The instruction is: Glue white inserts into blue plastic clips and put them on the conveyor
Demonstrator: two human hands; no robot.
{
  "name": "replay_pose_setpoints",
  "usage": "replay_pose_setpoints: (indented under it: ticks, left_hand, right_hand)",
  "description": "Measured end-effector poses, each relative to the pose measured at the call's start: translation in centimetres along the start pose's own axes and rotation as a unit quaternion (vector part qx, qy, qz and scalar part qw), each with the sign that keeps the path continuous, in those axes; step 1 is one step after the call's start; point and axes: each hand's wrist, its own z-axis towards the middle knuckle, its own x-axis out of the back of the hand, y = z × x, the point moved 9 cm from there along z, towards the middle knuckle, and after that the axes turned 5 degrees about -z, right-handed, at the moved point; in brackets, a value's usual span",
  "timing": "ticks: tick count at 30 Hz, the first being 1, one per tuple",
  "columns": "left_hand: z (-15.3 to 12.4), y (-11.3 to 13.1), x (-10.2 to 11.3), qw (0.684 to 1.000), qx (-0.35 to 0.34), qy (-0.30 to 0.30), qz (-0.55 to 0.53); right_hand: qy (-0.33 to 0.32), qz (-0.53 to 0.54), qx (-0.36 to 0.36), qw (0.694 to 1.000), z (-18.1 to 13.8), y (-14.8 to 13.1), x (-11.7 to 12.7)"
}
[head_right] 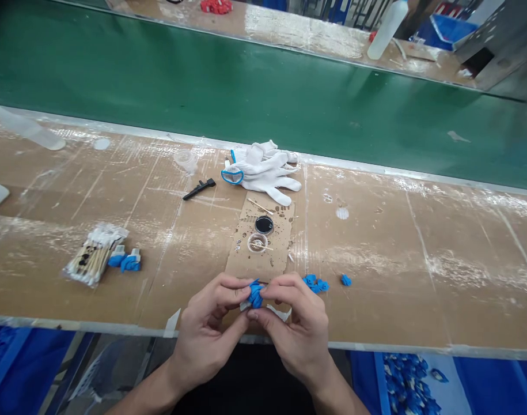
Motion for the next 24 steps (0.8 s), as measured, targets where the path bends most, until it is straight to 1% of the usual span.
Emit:
replay_pose_setpoints:
  ticks: [2,5,7,9,11,13,15,17,20,24]
  left_hand:
    - [0.1,1.0,-0.1,0.999,-0.039,-0.019,0.028]
    - [0.3,2.1,-0.2,0.995,-0.07,-0.058,0.03]
    - [0.4,2.3,-0.1,0.994,-0.071,-0.077,0.011]
    - [0.6,2.1,-0.1,0.995,-0.051,-0.089,-0.015]
    - [0.6,1.4,-0.2,0.994,-0.001,-0.089,-0.063]
    - [0.5,0.1,-0.3,0.981,0.083,-0.071,-0.16]
    - [0.2,-1.2,-0.9,0.947,0.167,-0.05,-0.271]
    - [-0.3,-2.1,-1.5,0.912,0.226,-0.034,-0.341]
    - [-1.0,-3.2,-1.6,0.884,0.276,0.006,-0.378]
    - [-1.7,-4.0,-1.5,0.86,0.321,0.038,-0.395]
  right_hand:
    - [-0.01,0.021,-0.028,0.999,0.3,0.1,0.1]
    - [-0.029,0.056,-0.075,0.995,0.5,0.3,0.2]
    - [-0.048,0.06,-0.092,0.993,0.6,0.4,0.2]
    - [-0.096,0.05,-0.092,0.99,0.5,0.4,-0.4]
    - [-0.143,0.04,-0.077,0.986,0.3,0.1,-1.0]
    - [-0.155,0.032,-0.056,0.986,0.2,-0.2,-1.1]
    - [-0.14,0.024,-0.04,0.989,0.3,-0.4,-1.0]
    - [-0.13,0.015,-0.021,0.991,0.4,-0.7,-1.0]
    - [-0.119,-0.015,0.008,0.993,0.5,-1.4,-1.0]
    - [-0.107,-0.042,0.059,0.992,0.7,-2.4,-0.7]
